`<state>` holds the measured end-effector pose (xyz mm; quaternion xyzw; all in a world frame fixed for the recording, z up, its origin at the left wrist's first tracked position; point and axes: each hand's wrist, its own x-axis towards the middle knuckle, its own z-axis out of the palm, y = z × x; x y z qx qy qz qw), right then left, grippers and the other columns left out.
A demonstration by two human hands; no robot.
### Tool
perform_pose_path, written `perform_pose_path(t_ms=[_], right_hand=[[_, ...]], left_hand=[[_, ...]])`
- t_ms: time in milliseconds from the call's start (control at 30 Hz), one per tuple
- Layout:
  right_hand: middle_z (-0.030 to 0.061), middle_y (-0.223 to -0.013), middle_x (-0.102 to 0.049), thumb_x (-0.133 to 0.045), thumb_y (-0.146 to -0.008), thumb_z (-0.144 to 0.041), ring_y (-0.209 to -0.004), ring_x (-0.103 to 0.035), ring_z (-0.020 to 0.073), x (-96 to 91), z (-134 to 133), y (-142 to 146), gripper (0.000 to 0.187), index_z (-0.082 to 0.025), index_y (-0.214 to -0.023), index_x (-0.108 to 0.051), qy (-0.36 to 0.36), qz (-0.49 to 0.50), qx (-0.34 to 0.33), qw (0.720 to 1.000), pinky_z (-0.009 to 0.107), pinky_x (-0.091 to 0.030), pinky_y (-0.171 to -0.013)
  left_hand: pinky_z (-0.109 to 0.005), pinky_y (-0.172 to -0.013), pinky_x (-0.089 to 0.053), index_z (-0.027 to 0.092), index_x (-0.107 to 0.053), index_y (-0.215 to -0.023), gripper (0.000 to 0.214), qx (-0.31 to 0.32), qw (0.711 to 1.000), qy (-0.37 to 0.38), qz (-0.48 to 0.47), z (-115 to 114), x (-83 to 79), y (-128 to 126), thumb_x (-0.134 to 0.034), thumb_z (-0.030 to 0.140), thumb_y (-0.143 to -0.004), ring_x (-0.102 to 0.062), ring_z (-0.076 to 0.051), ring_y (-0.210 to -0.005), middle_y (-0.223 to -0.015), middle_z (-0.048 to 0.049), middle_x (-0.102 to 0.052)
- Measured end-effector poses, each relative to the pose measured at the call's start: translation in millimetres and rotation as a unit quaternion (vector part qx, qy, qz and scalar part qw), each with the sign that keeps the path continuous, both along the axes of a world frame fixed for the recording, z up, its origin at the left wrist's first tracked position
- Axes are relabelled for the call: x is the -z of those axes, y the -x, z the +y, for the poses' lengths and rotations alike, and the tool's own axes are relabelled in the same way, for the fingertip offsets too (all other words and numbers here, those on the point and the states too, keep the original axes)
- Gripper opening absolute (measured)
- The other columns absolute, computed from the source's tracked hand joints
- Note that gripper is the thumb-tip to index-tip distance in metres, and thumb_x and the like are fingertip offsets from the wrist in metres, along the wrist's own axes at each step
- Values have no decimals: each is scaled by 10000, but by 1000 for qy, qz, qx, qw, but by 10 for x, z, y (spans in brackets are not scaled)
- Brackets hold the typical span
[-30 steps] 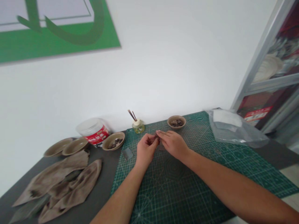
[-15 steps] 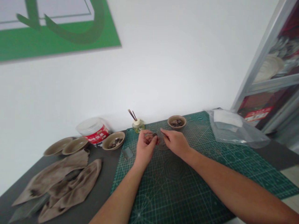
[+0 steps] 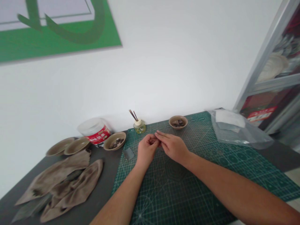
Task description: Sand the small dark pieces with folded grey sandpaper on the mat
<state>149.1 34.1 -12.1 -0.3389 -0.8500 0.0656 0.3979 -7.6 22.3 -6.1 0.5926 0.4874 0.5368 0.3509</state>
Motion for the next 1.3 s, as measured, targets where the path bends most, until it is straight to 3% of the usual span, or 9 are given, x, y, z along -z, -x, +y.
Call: perform_pose_path(t_ms=[300,767,900,1033,1200,1300], right_hand=[[80,-1430,-454,-410,-925,-149,-1213,-545,204,0,-3,22,486,-176,-1410,-432,-10,-46,13,999,353,-455,-1027],[86,-1408,-487,-414,-915,-150,-1230,-529,200,16,4,12,482,-166,-1395,-452,11,-9,14,1000,336,-438,-1034],[94,-1208,-653,-458,-888,-154,-1087,-628,220,41,99,-28,398,-175,-1263,-588,92,50,70,992,353,-478,-969],[57,-1045,-705,-545,-835,-187,-926,-675,193,25,180,-41,317,-205,-1143,-618,188,175,90,962,315,-536,-836],[31,-810,-689,-625,-730,-160,-581,-654,158,52,98,-50,452,-176,-1159,-481,387,212,13,897,248,-529,-506],[15,-736,-673,-635,-732,-166,-496,-617,146,123,-119,-113,424,-174,-1123,-470,454,175,-46,872,235,-490,-452]], left_hand=[[-229,-582,-506,148,-624,-731,157,-30,999,1,-22,-20,0,-14,-696,288,-720,-627,-132,-589,-635,-1,-666],[-214,-558,-467,160,-623,-780,161,-27,999,-39,-11,6,40,20,-681,306,-744,-582,-109,-564,-645,11,-640],[-217,-559,-455,162,-594,-833,196,-33,998,-37,-36,24,23,49,-684,319,-756,-612,-127,-613,-702,-13,-664],[-216,-569,-443,174,-584,-872,208,-55,995,-75,-30,48,30,80,-691,307,-754,-582,-119,-606,-685,11,-618],[-235,-684,-463,182,-617,-912,195,-108,983,-142,44,81,8,124,-677,297,-766,-559,-120,-694,-772,3,-596],[-255,-742,-473,190,-642,-992,242,-113,982,-141,62,53,-106,92,-656,307,-781,-591,-141,-767,-848,-21,-643]])
